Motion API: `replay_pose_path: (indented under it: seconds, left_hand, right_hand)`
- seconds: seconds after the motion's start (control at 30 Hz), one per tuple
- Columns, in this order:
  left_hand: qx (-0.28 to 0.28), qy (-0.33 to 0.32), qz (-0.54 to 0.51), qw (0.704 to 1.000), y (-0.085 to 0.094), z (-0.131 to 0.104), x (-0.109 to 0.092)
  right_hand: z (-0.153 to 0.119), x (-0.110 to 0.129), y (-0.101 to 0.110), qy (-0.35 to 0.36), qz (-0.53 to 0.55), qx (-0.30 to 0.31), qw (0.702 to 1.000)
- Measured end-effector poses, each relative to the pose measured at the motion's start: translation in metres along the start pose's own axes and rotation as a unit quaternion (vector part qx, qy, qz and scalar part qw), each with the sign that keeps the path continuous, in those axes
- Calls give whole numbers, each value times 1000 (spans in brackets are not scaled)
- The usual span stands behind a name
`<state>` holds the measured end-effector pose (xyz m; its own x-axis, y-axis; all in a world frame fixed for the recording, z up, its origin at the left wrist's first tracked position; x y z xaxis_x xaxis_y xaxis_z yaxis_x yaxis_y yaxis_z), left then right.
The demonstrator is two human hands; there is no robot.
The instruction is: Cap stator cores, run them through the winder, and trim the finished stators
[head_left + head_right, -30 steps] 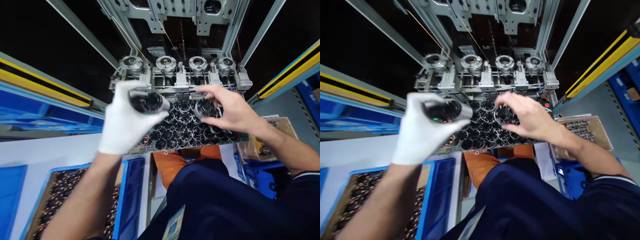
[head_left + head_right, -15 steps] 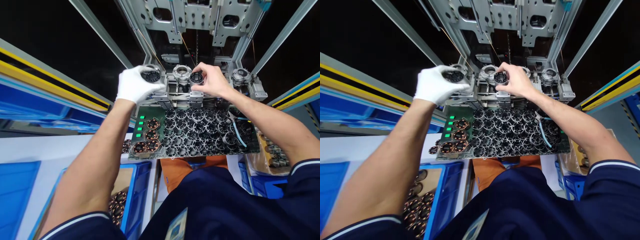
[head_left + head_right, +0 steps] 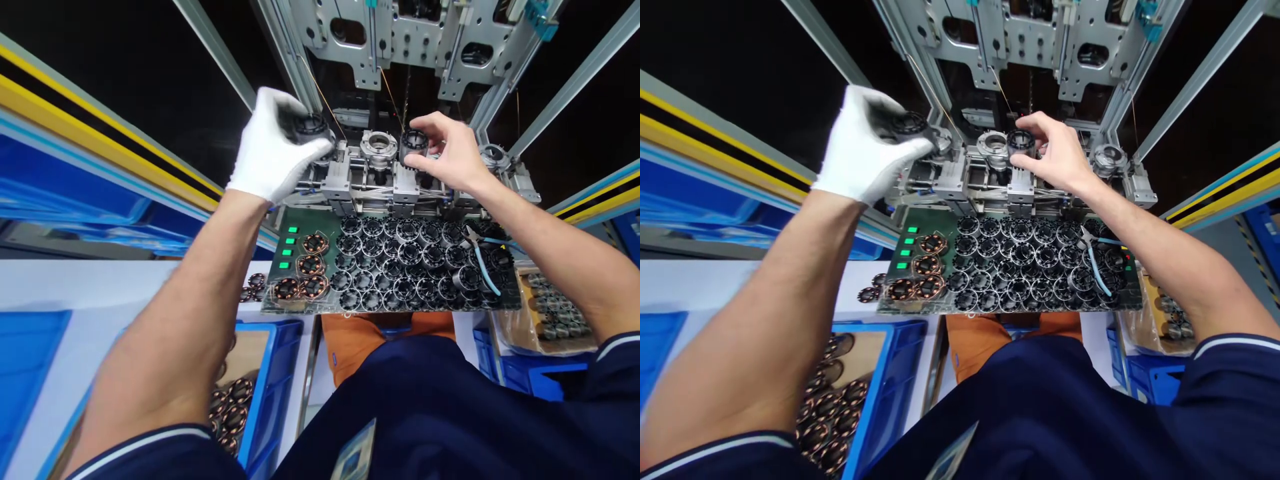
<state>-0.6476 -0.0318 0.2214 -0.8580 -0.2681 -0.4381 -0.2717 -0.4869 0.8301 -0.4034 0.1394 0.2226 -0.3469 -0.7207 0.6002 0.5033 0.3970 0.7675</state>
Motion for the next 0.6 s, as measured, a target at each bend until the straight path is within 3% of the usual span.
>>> replay_pose_path:
  seconds: [0.07, 0.2, 0.27, 0.37, 0.47, 0.53, 0.6]
  left_hand:
    - [-1, 7, 11, 1000, -6, 1, 5]
    - [98, 15, 104, 990, -32, -3, 11]
    - [109, 29, 106, 988, -37, -4, 14]
    - [66, 27, 49, 996, -36, -3, 19]
    - [64, 15, 4, 998, -43, -1, 28]
    - [48, 9, -73, 996, -47, -7, 31]
    - [12, -29, -231, 972, -44, -24, 23]
  right_hand:
    - [-1, -5, -9, -15, -4, -7, 1000]
    - [-2, -12, -28, -55, -25, 5, 998]
    - [-2, -12, -30, -52, -25, -1, 998]
    - [0, -15, -28, -52, -9, -16, 998]
    - [-5, -12, -26, -52, 34, -4, 998]
    - [-17, 2, -24, -32, 133, -6, 991]
    - [-40, 24, -19, -7, 272, -14, 962]
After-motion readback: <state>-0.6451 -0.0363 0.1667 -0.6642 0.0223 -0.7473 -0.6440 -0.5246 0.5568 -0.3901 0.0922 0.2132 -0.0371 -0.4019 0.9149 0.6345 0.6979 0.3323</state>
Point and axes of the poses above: each hand's wrist, its own z-axis towards the middle knuckle, its own y-axis out of the back of the hand, x = y × z, the point moved 6 cm from there along z, towards the middle knuckle, and after that the axes turned 15 degrees about z, right-handed, at the moved point
